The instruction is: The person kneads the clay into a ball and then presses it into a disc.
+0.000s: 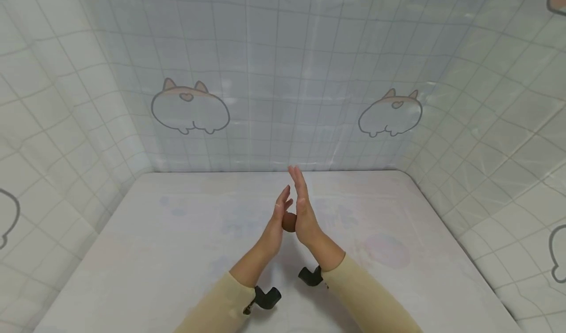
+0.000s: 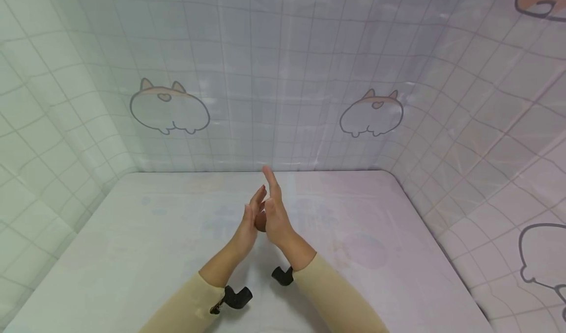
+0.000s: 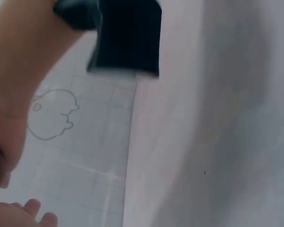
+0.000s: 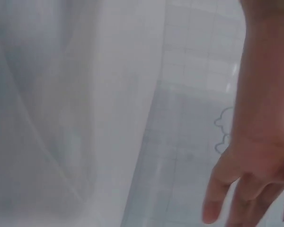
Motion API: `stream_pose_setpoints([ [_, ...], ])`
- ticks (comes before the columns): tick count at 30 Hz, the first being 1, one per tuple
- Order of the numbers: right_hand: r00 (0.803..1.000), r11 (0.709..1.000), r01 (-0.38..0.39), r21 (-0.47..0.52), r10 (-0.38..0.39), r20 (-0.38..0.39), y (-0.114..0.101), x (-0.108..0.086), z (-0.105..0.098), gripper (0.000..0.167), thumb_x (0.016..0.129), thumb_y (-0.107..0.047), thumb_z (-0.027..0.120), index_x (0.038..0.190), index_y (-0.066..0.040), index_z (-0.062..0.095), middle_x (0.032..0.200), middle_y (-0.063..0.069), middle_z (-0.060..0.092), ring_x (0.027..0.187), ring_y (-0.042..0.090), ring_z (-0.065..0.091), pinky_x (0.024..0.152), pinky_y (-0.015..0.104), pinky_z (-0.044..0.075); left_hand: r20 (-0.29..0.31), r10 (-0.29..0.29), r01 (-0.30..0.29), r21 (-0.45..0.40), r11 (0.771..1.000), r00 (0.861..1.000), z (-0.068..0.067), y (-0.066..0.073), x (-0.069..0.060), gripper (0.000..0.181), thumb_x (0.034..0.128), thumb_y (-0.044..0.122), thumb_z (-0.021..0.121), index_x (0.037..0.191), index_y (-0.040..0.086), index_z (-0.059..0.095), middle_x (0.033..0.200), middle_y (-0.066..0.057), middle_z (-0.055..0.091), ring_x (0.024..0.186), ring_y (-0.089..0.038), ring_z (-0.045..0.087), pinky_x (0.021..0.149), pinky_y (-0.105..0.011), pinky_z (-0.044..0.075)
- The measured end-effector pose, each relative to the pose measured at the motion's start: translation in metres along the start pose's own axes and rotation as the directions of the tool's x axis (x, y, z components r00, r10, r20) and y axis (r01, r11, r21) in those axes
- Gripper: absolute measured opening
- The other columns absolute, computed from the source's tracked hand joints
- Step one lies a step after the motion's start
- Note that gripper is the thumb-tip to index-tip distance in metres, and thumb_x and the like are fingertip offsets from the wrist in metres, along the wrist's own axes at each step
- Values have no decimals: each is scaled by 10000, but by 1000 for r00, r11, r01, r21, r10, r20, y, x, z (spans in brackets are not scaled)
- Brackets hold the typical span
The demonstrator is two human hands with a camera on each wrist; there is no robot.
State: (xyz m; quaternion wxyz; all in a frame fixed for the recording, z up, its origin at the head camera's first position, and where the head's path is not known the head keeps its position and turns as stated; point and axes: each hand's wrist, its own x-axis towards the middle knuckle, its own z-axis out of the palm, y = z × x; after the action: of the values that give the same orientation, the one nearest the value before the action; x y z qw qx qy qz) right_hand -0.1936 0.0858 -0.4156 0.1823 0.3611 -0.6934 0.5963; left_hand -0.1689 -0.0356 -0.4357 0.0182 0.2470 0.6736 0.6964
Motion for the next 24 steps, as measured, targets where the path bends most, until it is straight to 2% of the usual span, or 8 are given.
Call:
stream_pose_setpoints([
  [2, 999, 999, -34, -17, 34, -11, 3, 2, -2, 868, 980, -743, 122, 1619, -165, 13, 1661, 127, 133, 1526, 276, 83, 1118, 698, 120, 23, 26, -26, -34, 999, 999, 2, 2, -1, 792, 1013, 669, 56, 1623, 165, 35, 1678, -36, 18, 1512, -367, 125, 1146, -673, 108],
  [5, 996, 995, -85, -51, 84, -22, 5, 4, -5, 884, 959, -773, 140, 1621, -199, 21, 1665, 95, 132, 1526, 245, 82, 1112, 699, 149, 51, 68, -63, -88, 994, 996, 3, 6, -3, 861, 990, 702, 59, 1614, 112, 1, 1675, -70, -19, 1513, -379, 96, 1156, -657, 87],
  [7, 993, 991, -115, -66, 114, -22, 8, 3, -6, 895, 952, -783, 147, 1622, -203, 21, 1668, 60, 126, 1526, 232, 77, 1120, 688, 151, 49, 90, -84, -121, 989, 995, 3, 10, -3, 894, 977, 726, 73, 1611, 102, -14, 1673, -80, -33, 1514, -381, 78, 1158, -654, 55],
  [9, 990, 987, -143, -69, 143, -11, 10, 3, -7, 900, 948, -787, 150, 1622, -205, 19, 1671, 37, 106, 1528, 224, 56, 1142, 670, 105, 30, 113, -107, -156, 982, 993, 3, 14, -4, 902, 973, 735, 81, 1610, 103, -17, 1672, -85, -34, 1515, -367, 65, 1163, -642, 24],
  [15, 974, 973, -221, -60, 224, 38, 16, -1, -5, 939, 913, -828, 147, 1622, -229, 7, 1671, 11, 57, 1525, 220, 24, 1153, 658, 79, -64, 193, -203, -233, 951, 979, 0, 24, -2, 806, 1027, 645, 99, 1607, 94, -5, 1667, -121, -1, 1515, -343, 36, 1169, -603, -13],
  [19, 976, 977, -204, -62, 208, 62, 17, -4, -2, 930, 919, -820, 153, 1618, -238, -36, 1674, 24, 48, 1527, 226, 30, 1153, 658, 89, -106, 239, -258, -223, 940, 965, -2, 28, 1, 798, 1035, 630, 109, 1604, 83, -13, 1668, -115, -1, 1519, -329, 28, 1170, -595, -20],
  [24, 990, 995, -87, -53, 93, 109, 17, -9, 2, 898, 970, -751, 145, 1609, -163, -82, 1672, 104, 40, 1531, 260, 41, 1160, 644, 114, -174, 268, -302, -210, 930, 947, -3, 29, 6, 843, 1020, 664, 142, 1601, 73, -13, 1671, -94, -6, 1520, -314, 43, 1176, -585, -14],
])
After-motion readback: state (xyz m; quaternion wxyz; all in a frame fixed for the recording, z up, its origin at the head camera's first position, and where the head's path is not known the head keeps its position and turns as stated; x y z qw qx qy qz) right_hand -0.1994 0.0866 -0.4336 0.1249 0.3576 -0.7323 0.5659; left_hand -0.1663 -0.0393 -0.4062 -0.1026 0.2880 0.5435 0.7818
